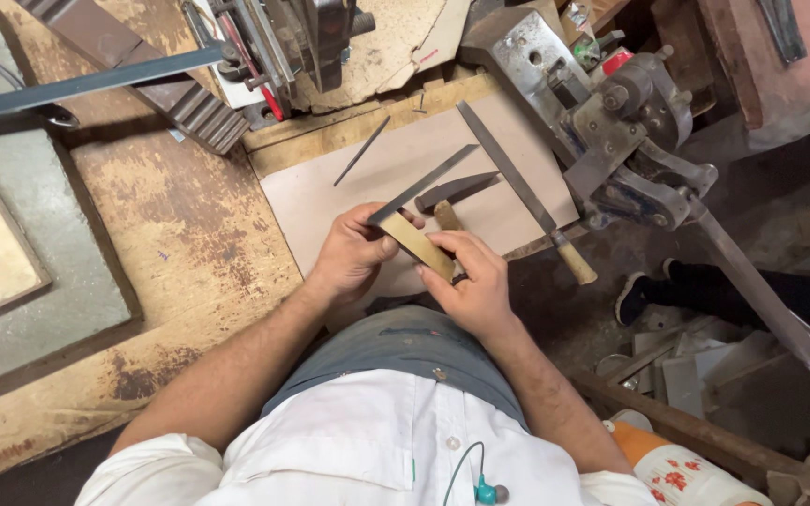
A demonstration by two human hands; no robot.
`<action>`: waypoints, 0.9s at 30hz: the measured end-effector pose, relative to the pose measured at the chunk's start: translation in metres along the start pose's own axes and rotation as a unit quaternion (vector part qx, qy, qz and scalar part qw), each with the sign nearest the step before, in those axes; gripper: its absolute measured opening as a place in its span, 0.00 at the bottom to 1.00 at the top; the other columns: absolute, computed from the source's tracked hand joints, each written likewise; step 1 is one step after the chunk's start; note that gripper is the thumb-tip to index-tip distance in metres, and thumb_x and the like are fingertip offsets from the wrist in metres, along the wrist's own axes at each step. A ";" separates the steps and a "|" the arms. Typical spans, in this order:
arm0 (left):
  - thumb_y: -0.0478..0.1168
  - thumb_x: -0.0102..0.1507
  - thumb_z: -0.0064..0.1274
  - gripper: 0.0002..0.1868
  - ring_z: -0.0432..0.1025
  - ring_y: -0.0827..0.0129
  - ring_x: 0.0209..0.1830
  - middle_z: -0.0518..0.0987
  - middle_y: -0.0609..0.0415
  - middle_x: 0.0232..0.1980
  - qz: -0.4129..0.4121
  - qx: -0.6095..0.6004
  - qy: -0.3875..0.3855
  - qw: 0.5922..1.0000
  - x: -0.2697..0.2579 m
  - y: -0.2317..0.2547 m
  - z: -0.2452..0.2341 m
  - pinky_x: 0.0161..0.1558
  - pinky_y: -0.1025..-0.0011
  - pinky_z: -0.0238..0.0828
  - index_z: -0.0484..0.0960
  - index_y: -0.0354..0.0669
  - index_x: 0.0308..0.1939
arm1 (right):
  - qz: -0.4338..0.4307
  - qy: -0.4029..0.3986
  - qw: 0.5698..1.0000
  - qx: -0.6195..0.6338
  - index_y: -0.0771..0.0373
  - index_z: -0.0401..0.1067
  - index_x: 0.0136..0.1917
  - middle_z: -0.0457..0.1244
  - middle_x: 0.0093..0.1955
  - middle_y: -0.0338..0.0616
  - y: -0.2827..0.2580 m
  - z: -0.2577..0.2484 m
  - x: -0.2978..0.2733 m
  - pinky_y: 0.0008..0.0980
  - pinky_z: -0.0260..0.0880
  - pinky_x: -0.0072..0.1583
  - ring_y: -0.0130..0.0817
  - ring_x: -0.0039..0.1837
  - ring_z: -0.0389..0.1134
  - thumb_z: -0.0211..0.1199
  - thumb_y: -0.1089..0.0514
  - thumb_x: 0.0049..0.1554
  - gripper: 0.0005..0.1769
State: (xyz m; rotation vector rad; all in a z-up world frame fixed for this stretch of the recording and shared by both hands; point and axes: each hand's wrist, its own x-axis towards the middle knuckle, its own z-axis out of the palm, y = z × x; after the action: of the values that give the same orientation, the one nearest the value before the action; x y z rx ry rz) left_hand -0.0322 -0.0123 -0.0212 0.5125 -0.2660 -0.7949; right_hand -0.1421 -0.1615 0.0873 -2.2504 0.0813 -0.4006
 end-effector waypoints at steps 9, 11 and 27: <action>0.31 0.60 0.65 0.23 0.77 0.75 0.40 0.79 0.53 0.45 -0.046 0.173 0.113 0.977 0.004 0.035 0.011 0.44 0.72 0.85 0.77 0.29 0.58 | -0.048 0.052 0.990 -0.124 0.69 0.72 0.58 0.66 0.57 0.56 0.012 0.004 0.000 0.43 0.71 0.60 0.54 0.59 0.70 0.67 0.71 0.51 0.21; 0.31 0.60 0.63 0.21 0.78 0.75 0.40 0.80 0.52 0.44 -0.066 0.177 0.115 0.975 0.007 0.036 0.012 0.44 0.72 0.85 0.78 0.29 0.56 | -0.031 0.055 0.988 -0.138 0.68 0.72 0.58 0.65 0.57 0.56 0.009 0.006 0.003 0.44 0.70 0.61 0.55 0.60 0.69 0.66 0.72 0.50 0.21; 0.27 0.60 0.63 0.19 0.79 0.73 0.35 0.84 0.47 0.41 -0.101 0.225 0.120 0.962 0.012 0.018 -0.013 0.39 0.74 0.81 0.79 0.26 0.54 | 0.122 -0.039 0.984 -0.120 0.66 0.69 0.52 0.66 0.49 0.52 0.038 0.012 0.004 0.48 0.66 0.56 0.55 0.55 0.68 0.65 0.69 0.52 0.14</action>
State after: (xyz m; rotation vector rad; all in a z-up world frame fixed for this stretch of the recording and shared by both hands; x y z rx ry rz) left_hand -0.0081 -0.0059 -0.0224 1.0706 -0.1687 -0.8632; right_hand -0.1315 -0.1787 0.0528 -2.4530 0.3788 -0.1781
